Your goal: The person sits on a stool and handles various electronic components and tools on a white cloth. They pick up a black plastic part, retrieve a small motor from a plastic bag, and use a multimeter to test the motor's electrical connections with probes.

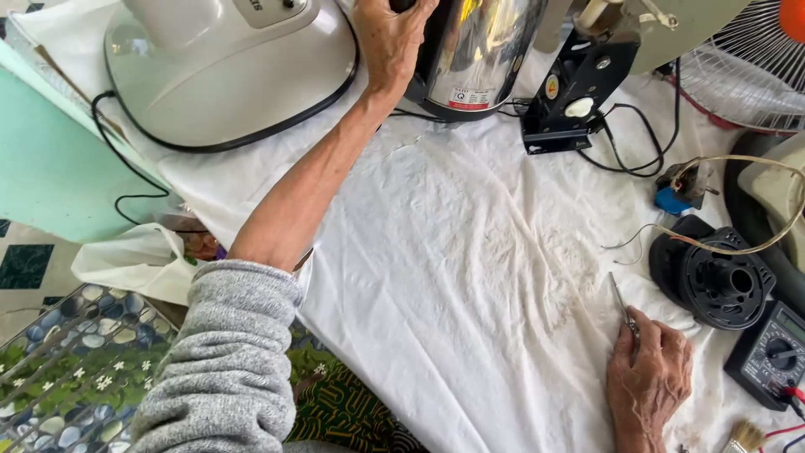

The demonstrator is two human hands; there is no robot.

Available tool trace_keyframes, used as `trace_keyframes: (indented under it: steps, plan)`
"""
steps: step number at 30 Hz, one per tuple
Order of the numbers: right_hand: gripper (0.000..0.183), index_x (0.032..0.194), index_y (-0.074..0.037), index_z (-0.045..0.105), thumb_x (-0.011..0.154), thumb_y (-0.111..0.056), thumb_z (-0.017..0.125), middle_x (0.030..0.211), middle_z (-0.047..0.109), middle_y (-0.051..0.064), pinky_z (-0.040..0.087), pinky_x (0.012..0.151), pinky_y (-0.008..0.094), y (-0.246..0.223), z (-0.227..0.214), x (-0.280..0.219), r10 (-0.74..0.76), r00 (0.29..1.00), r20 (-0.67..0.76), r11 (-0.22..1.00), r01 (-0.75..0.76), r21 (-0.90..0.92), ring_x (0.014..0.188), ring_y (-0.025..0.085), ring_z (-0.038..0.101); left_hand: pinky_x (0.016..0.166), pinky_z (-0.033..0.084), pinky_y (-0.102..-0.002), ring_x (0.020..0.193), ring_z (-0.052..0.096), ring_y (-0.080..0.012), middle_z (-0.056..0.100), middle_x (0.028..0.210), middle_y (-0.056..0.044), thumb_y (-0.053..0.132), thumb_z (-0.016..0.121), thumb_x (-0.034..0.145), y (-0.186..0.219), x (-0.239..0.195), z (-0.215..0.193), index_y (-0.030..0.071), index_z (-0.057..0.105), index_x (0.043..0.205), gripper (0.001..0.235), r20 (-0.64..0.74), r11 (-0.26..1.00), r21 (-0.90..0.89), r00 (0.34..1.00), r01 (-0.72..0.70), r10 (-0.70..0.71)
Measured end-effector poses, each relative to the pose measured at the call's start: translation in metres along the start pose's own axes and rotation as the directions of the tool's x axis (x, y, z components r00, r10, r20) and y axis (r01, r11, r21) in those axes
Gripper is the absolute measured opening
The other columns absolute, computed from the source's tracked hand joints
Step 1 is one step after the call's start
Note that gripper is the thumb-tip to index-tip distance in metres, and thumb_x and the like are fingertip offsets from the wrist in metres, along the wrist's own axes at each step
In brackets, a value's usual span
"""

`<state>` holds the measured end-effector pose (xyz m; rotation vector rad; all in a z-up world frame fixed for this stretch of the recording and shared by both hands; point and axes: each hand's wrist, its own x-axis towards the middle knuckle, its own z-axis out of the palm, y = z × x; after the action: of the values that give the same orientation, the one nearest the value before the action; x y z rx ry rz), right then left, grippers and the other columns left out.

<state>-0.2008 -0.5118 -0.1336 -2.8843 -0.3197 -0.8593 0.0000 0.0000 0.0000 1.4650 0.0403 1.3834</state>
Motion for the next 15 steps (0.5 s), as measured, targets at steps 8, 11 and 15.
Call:
trace_keyframes:
  steps: [8,11,15]
  plan:
    - [0.025,0.132,-0.019,0.08,0.108,-0.02,0.073,0.122,0.069,0.007,0.055,0.095,0.043,-0.006,-0.002,0.002,0.009,0.998,-0.059,0.999,-0.011,-0.034,0.116,0.03,0.066,0.068,0.057,-0.021,0.062,0.04,-0.0058,0.039,0.063,0.004,-0.013,0.058,0.079,-0.076,0.016,0.059,0.01,0.044,0.068,0.029,0.13,0.973,-0.142,0.971,-0.18,0.199]
    - [0.025,0.132,-0.019,0.08,0.108,-0.019,0.074,0.121,0.069,0.006,0.056,0.094,0.042,-0.009,-0.004,0.003,0.009,0.998,-0.055,0.999,-0.011,-0.035,0.114,0.029,0.066,0.05,0.055,-0.019,0.056,0.055,-0.0049,0.056,0.061,0.003,0.01,0.076,0.083,-0.043,0.005,0.051,0.008,0.055,0.073,0.023,0.043,0.974,-0.023,0.973,-0.224,0.225]
    - [0.025,0.131,-0.015,0.08,0.107,-0.013,0.074,0.118,0.067,0.008,0.055,0.094,0.041,-0.011,-0.009,0.005,-0.015,0.999,-0.032,1.0,0.015,-0.012,0.109,0.031,0.064,0.044,0.058,-0.027,0.051,0.059,-0.0085,0.06,0.064,-0.001,0.024,0.075,0.089,-0.049,-0.017,0.03,0.01,0.059,0.089,0.021,0.052,0.99,-0.022,0.989,-0.138,0.139]
